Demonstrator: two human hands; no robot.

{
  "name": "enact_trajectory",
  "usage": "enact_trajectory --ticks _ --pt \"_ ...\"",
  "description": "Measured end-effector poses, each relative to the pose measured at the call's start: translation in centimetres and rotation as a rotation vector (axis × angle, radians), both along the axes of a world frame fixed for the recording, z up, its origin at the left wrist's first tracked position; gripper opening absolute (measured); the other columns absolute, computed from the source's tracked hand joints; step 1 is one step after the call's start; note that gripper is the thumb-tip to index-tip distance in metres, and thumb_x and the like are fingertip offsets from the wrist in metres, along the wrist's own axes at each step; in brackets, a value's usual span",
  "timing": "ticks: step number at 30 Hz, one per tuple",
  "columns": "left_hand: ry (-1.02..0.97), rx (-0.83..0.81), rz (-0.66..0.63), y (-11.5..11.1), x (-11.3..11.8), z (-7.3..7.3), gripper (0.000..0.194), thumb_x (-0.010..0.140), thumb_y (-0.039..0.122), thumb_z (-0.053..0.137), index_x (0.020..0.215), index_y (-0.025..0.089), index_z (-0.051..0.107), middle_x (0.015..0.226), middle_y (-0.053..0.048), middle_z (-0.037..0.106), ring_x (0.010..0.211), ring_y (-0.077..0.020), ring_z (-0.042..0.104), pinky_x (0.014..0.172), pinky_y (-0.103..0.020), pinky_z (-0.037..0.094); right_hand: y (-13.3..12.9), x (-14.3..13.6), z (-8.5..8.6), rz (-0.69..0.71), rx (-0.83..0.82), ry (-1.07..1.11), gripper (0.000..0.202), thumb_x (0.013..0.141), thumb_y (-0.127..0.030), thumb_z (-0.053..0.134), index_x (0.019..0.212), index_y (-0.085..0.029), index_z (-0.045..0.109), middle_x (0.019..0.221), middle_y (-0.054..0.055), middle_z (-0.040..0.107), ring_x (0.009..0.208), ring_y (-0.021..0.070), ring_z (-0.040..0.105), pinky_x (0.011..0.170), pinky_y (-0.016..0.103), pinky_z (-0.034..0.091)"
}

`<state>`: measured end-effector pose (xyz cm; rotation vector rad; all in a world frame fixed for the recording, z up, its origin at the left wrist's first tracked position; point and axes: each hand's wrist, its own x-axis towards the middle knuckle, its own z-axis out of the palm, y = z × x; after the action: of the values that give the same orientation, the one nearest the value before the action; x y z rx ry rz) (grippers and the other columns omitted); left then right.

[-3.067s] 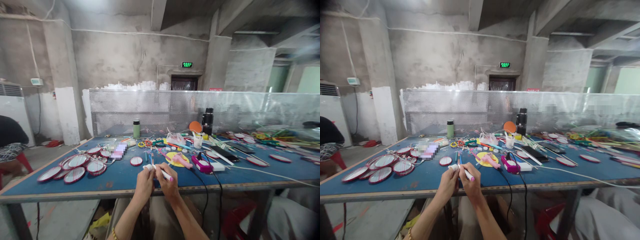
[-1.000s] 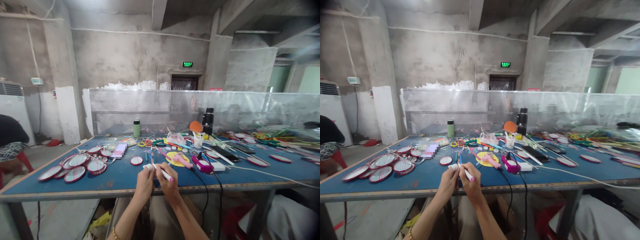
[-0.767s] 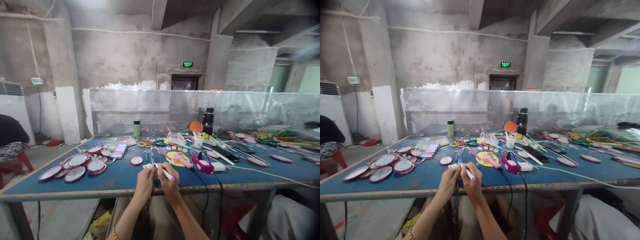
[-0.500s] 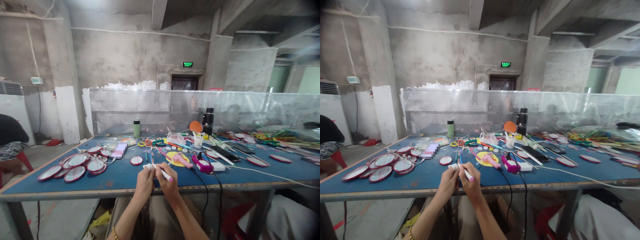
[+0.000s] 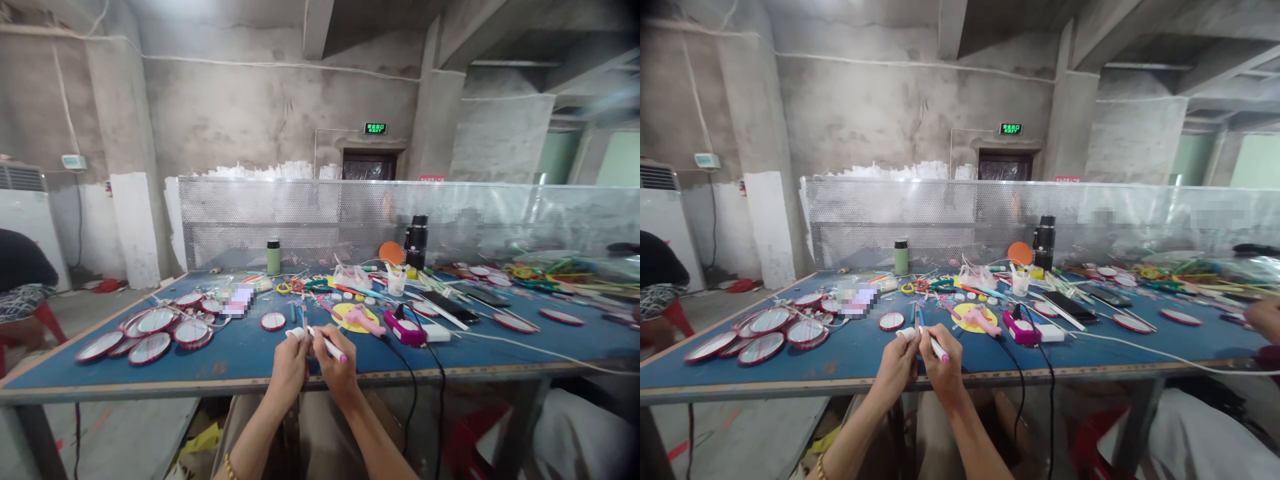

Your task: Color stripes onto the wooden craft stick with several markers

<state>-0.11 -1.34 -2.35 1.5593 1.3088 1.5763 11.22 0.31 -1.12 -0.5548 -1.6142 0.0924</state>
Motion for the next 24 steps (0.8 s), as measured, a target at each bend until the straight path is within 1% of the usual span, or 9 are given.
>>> enact_trajectory --ticks 3,7,11,15,19,24 --pt "-0.024 -0.015 -0.021 -0.23 0.15 0.47 0.04 0.086 0.059 0.043 0.068 0.023 0.046 0.04 0.007 0.043 0.033 -0.012 0.041 0.037 -0.022 0.03 -0.12 0.02 0.06 -0.025 -0.001 0.03 0.027 0.1 -0.031 0.052 0.079 -0.016 0.06 0.07 -0.003 0.06 0.061 0.0092 0.057 0.06 0.024 0.048" --pt "-0.048 -0.03 -0.035 -0.45 0.26 0.85 0.041 0.083 0.061 0.044 0.067 0.024 0.043 0.041 0.007 0.044 0.032 -0.0108 0.039 0.035 -0.022 0.03 -0.32 0.02 0.1 -0.012 0.001 0.017 0.028 0.1 -0.031 0.052 0.078 -0.016 0.06 0.069 -0.003 0.06 0.06 0.0089 0.057 0.059 0.023 0.048" --pt "-0.053 -0.03 -0.033 -0.37 0.15 0.63 0.043 0.083 0.063 0.047 0.068 0.024 0.045 0.041 0.008 0.043 0.034 -0.0114 0.042 0.037 -0.022 0.031 -0.27 0.0 0.16 0.011 0.009 -0.009 0.026 0.099 -0.03 0.053 0.08 -0.016 0.062 0.07 -0.003 0.061 0.061 0.0094 0.058 0.06 0.024 0.049" --pt "-0.043 -0.018 -0.022 -0.25 -0.01 0.34 0.041 0.084 0.061 0.05 0.069 0.023 0.049 0.042 0.008 0.044 0.036 -0.0115 0.043 0.04 -0.022 0.031 -0.11 0.03 0.11 0.021 0.014 -0.022 0.023 0.099 -0.029 0.053 0.082 -0.016 0.062 0.072 -0.003 0.061 0.063 0.0096 0.059 0.061 0.024 0.049" --pt "-0.031 -0.016 -0.024 -0.35 0.01 0.45 0.04 0.086 0.058 0.047 0.069 0.023 0.048 0.041 0.007 0.044 0.036 -0.0119 0.043 0.04 -0.022 0.031 -0.02 0.06 -0.16 0.014 0.009 -0.024 0.023 0.099 -0.029 0.052 0.082 -0.016 0.061 0.072 -0.003 0.06 0.063 0.0096 0.058 0.06 0.024 0.049" --pt "-0.032 -0.022 -0.03 -0.3 0.07 0.51 0.04 0.086 0.059 0.045 0.071 0.023 0.047 0.041 0.008 0.043 0.034 -0.0121 0.042 0.038 -0.023 0.032 -0.03 0.05 -0.36 -0.003 0.01 -0.005 0.024 0.1 -0.028 0.052 0.081 -0.016 0.061 0.071 -0.003 0.059 0.062 0.0094 0.056 0.061 0.024 0.048"
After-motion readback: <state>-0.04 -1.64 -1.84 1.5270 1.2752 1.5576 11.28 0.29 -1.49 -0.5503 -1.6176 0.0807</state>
